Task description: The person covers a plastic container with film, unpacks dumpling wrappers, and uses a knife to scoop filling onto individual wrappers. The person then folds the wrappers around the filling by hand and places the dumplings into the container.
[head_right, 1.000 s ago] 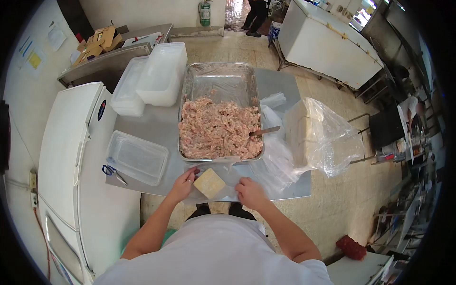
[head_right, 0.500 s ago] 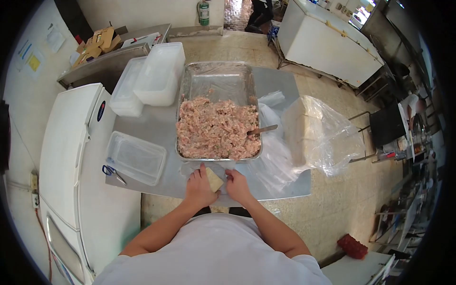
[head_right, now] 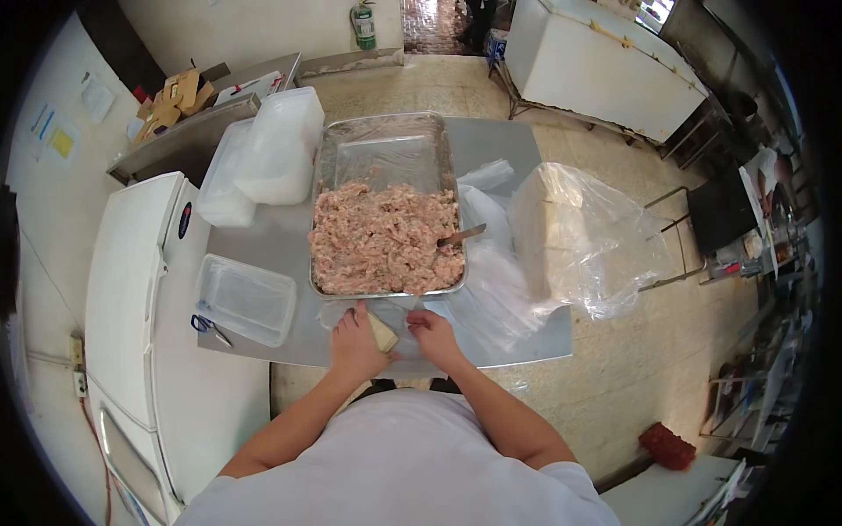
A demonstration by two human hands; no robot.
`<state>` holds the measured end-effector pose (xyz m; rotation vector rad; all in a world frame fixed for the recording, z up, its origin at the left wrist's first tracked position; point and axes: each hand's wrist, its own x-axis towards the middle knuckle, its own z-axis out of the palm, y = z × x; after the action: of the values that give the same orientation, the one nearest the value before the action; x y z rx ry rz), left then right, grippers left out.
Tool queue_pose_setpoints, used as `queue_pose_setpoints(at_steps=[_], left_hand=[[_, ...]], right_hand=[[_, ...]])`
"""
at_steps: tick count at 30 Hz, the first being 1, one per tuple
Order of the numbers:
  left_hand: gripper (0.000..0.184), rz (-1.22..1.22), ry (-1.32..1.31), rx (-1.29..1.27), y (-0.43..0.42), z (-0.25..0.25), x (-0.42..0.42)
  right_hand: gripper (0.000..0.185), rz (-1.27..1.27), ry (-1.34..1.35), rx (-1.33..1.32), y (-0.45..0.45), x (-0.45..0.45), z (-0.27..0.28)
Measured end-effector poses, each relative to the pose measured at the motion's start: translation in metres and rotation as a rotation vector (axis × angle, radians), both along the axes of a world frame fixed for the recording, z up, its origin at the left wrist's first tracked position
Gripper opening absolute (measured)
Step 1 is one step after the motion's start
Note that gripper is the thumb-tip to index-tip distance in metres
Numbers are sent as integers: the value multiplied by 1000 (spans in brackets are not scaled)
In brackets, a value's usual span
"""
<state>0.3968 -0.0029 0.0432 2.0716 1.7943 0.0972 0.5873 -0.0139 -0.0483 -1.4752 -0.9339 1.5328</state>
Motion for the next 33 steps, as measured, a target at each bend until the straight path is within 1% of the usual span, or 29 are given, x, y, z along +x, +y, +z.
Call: queue_pose_setpoints(at_steps=[1, 4, 5, 7, 10, 13, 16, 19, 21, 24, 27, 28, 30, 31, 32, 33], left_hand=[[122, -17, 83, 34, -2, -6, 5], [120, 52, -22, -71, 2, -20, 4], [119, 93, -81, -57, 4, -24, 1], [118, 176, -198, -30, 7, -20, -9], [117, 282, -304, -128, 13, -5, -25], [110, 275, -360, -60, 12, -12, -43], [98, 402, -603, -251, 12, -12, -54], [87, 406, -650, -200, 7, -1, -47], [84, 428, -683, -165, 7, -13, -51], [73, 457, -700, -143, 7, -34, -61], [58, 438, -707, -134, 10, -49, -71], [52, 427, -710, -133, 10, -51, -72], [43, 434, -708, -165, 16, -33, -65], [38, 438, -708, -179, 18, -26, -64], [35, 456, -743, -176, 18, -31, -68], [33, 473, -780, -173, 20, -35, -71]], right_hand=[[34, 22, -38, 0, 0, 0, 0], [31, 81, -138, 23, 2, 4, 0], [29, 95, -157, 43, 2, 5, 0], [29, 105, -170, 75, 1, 6, -4], [29, 102, -159, 103, 0, 9, -8], [29, 118, -153, 101, 2, 11, -8], [29, 138, -125, 62, 3, 12, -7], [28, 152, -82, 28, 5, 14, -9], [28, 145, -54, 26, 6, 14, -10], [35, 164, -176, 69, 7, 10, 0], [43, 259, -554, 571, 0, -11, 29], [46, 298, -566, 579, -3, -23, 47], [51, 382, -589, 592, -8, -48, 77], [52, 434, -673, 635, -7, -54, 68], [53, 486, -759, 680, -4, -59, 54], [54, 537, -846, 725, 0, -65, 56]])
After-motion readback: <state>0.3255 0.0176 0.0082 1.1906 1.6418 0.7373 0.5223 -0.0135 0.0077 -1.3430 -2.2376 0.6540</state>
